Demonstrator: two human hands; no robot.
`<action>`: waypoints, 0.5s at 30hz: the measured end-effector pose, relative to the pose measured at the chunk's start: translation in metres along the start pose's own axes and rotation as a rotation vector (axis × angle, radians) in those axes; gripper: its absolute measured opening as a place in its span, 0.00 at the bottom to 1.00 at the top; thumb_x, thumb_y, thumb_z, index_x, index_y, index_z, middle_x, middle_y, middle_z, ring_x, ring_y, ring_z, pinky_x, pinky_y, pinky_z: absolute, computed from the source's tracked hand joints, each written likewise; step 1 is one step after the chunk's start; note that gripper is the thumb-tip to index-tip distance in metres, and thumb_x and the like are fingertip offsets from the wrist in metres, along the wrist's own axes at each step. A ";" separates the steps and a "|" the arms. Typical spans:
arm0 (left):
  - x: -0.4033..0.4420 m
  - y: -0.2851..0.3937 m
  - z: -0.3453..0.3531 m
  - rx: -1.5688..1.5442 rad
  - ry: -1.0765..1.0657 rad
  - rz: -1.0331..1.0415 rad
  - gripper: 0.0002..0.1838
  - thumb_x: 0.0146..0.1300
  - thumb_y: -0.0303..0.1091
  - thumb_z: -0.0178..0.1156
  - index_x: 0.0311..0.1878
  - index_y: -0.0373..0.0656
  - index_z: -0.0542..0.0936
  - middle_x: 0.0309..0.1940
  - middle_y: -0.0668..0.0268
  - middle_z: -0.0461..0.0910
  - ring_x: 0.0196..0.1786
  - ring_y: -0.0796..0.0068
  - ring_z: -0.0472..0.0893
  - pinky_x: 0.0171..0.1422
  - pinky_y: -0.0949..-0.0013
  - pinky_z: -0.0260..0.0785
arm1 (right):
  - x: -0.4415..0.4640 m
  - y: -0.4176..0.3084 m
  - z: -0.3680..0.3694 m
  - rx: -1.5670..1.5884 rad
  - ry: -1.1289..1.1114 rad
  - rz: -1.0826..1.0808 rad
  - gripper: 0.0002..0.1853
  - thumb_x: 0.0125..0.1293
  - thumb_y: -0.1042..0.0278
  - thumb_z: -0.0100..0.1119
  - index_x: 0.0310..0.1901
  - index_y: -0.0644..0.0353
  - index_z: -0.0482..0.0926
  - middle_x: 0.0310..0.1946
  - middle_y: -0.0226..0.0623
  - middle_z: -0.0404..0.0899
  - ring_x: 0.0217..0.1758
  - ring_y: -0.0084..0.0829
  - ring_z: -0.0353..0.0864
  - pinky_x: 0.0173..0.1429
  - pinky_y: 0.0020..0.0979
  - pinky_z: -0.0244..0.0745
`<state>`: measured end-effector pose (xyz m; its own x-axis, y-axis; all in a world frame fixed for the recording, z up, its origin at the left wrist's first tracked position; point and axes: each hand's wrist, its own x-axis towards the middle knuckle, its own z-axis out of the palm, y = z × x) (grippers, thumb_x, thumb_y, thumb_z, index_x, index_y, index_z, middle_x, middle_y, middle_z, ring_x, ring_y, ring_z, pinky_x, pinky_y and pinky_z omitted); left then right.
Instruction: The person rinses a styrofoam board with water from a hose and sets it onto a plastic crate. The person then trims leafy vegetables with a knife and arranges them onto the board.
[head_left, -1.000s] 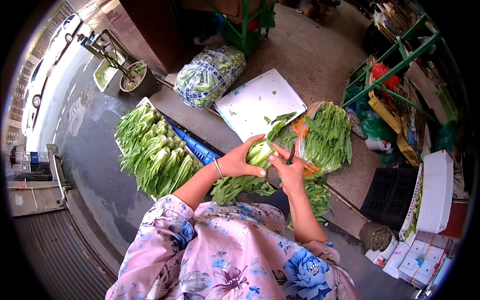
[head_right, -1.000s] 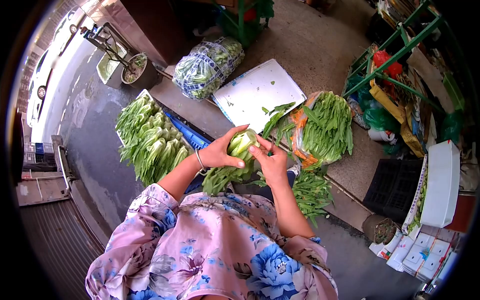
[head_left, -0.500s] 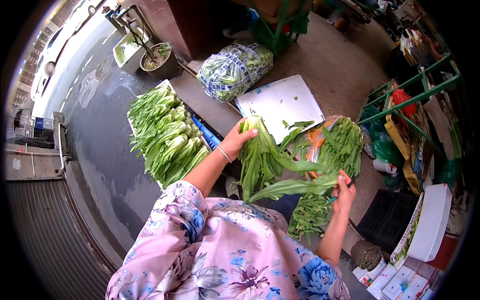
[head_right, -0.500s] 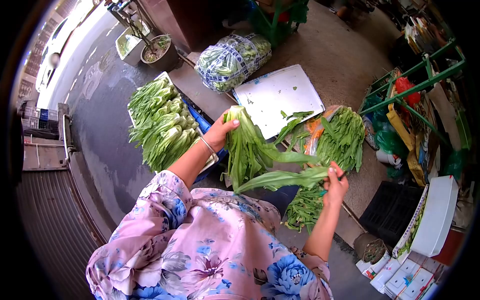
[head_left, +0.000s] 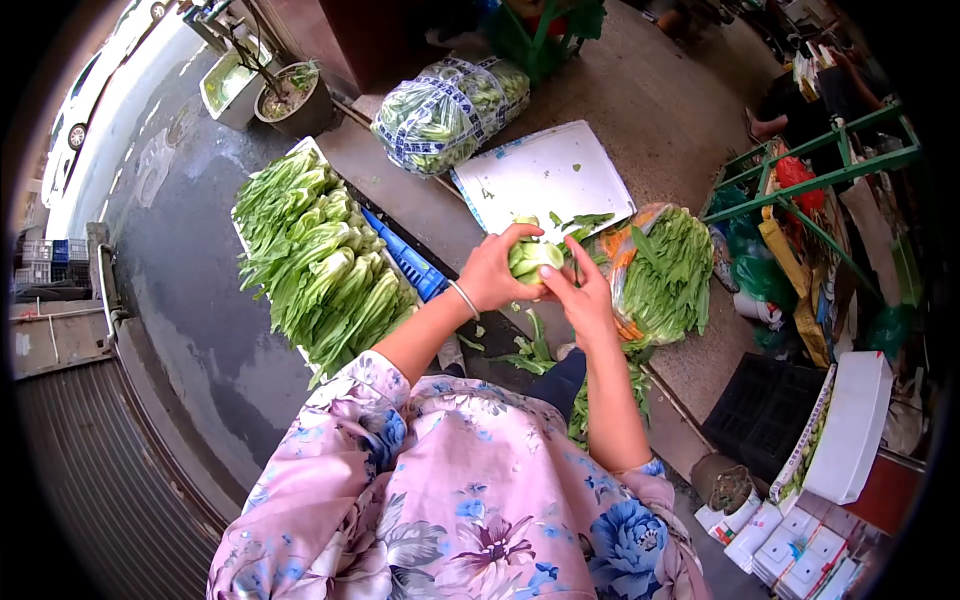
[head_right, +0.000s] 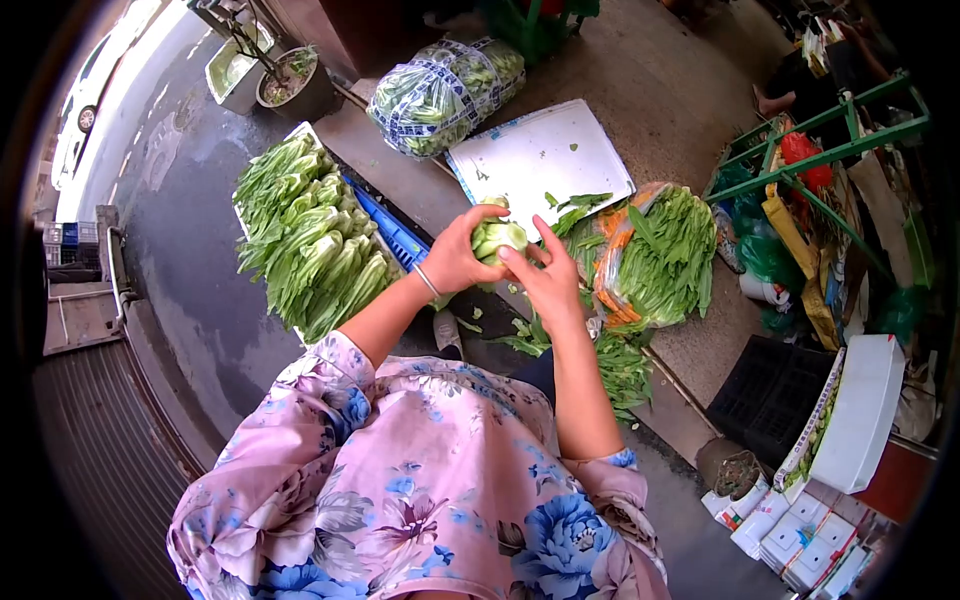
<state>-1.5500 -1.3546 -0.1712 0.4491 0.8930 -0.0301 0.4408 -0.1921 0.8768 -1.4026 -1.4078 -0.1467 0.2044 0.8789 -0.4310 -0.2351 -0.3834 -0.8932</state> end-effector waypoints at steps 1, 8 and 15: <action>-0.001 0.004 0.003 0.029 -0.010 0.025 0.33 0.35 0.37 0.68 0.50 0.47 0.69 0.43 0.59 0.74 0.47 0.60 0.73 0.52 0.65 0.65 | 0.002 -0.001 0.006 -0.042 -0.073 -0.047 0.30 0.50 0.70 0.66 0.55 0.66 0.67 0.42 0.42 0.76 0.38 0.24 0.76 0.42 0.23 0.72; -0.032 -0.047 -0.012 -0.773 -0.051 -0.120 0.15 0.52 0.27 0.63 0.42 0.45 0.71 0.42 0.69 0.76 0.44 0.81 0.73 0.47 0.75 0.67 | -0.019 0.019 -0.011 -0.226 0.021 -0.107 0.20 0.51 0.75 0.62 0.49 0.63 0.73 0.37 0.35 0.76 0.37 0.24 0.75 0.43 0.22 0.70; -0.084 -0.143 -0.033 -0.911 0.162 -0.667 0.09 0.55 0.25 0.57 0.39 0.46 0.71 0.35 0.71 0.76 0.33 0.83 0.74 0.31 0.75 0.74 | -0.012 0.045 -0.105 -0.230 0.484 -0.003 0.20 0.55 0.63 0.62 0.48 0.61 0.71 0.37 0.34 0.76 0.27 0.27 0.78 0.15 0.18 0.56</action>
<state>-1.6760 -1.3885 -0.2786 0.2021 0.7609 -0.6166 -0.2038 0.6484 0.7335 -1.3158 -1.4656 -0.1953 0.6324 0.6697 -0.3895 -0.0305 -0.4808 -0.8763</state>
